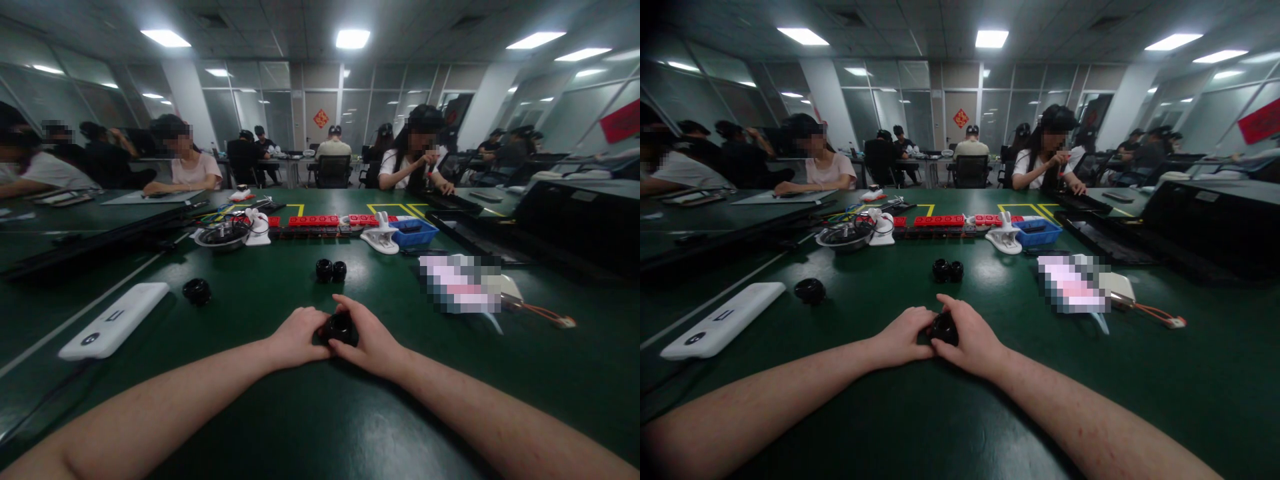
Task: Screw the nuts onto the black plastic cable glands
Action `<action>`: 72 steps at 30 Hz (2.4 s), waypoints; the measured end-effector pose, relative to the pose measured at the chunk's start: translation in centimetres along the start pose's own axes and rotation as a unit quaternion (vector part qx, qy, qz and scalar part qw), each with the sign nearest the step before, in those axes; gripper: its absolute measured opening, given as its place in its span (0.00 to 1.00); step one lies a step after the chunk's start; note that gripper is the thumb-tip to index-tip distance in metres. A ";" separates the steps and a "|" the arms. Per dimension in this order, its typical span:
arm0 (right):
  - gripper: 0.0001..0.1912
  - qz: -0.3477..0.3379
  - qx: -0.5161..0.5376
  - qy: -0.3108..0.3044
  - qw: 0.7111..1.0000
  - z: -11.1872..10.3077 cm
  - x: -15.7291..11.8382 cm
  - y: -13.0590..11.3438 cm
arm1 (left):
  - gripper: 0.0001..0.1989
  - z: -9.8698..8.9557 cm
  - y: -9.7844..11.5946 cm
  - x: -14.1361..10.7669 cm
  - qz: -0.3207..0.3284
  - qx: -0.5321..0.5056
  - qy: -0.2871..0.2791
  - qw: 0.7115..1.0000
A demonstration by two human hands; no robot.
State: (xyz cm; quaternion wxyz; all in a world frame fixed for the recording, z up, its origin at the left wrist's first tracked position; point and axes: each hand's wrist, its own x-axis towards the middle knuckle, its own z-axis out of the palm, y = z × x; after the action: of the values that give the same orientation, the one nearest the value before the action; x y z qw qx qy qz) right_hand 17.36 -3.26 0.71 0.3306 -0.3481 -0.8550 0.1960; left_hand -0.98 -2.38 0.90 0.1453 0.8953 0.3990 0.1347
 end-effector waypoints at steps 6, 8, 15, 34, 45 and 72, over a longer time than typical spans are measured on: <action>0.36 -0.044 0.042 -0.023 0.998 -0.5 -0.2 -0.3 | 0.13 0.2 -0.2 0.0 0.005 -0.003 0.004 1.000; 0.38 -0.035 0.029 -0.031 0.998 -0.5 -0.1 -0.4 | 0.14 0.3 -0.2 0.1 0.005 0.000 0.005 1.000; 0.34 0.030 0.008 0.000 1.000 0.0 0.1 0.0 | 0.12 0.3 -0.2 0.0 0.003 0.003 0.006 1.000; 0.24 -0.006 0.011 -0.005 1.000 -0.5 0.0 -0.3 | 0.13 0.2 -0.2 0.0 0.000 -0.002 0.004 1.000; 0.22 0.013 -0.041 0.037 0.998 -0.4 0.3 -0.6 | 0.13 0.0 0.0 0.0 0.007 -0.002 0.003 1.000; 0.23 -0.049 -0.026 0.016 0.998 -0.9 0.0 -0.6 | 0.15 0.4 -0.3 0.0 0.010 -0.006 0.016 1.000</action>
State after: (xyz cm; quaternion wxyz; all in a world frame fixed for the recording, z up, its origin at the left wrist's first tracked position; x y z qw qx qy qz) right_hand 17.71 -3.59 1.69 0.3442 -0.3170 -0.8707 0.1517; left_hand -1.07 -2.25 0.42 0.1431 0.8961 0.3913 0.1526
